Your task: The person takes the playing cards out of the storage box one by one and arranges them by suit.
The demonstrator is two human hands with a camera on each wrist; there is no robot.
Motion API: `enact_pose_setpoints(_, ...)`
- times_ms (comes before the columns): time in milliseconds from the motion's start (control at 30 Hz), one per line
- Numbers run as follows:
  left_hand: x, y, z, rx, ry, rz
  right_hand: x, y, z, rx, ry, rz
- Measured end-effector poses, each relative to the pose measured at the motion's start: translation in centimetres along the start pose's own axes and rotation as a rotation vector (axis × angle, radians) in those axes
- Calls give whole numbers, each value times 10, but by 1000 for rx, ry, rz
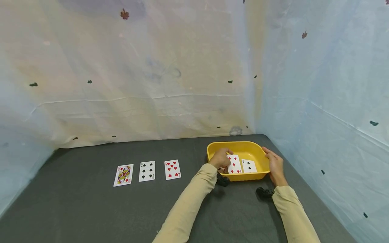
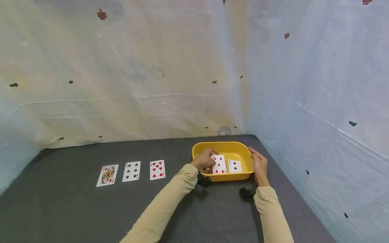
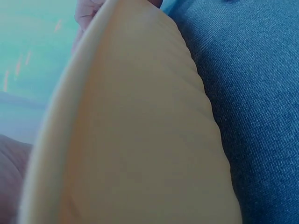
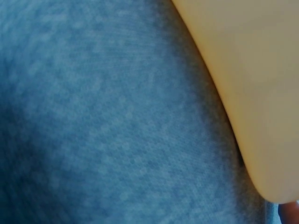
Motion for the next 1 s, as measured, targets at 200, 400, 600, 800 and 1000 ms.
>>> enact_pose_setpoints(200,-5,5,2,-4,-24,21,3,0,2,8,10,-8)
enact_pose_setpoints(400,-12,14,-3,17,-95,-14,3,-1,3,0,2,-5)
enact_pose_setpoints(600,-13,21,-7,42,-117,-149,1,0,4,4,-5,-24)
enact_pose_setpoints(800,-12,28,-15,25,-143,-201,-4,2,2,4,-16,-37)
enact_pose_setpoints(1000,-14,38,-23,21,-200,-247,-3,1,3,-10,-10,-15)
Point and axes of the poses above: each hand's wrist, its own z-axis towards the middle knuckle, its own y-axis out of the back of the hand, x = y × z, the point moved 7 cm from there along z, towards the middle knuckle, and after that the axes turned 1 degree about z, right-handed, at the moved point
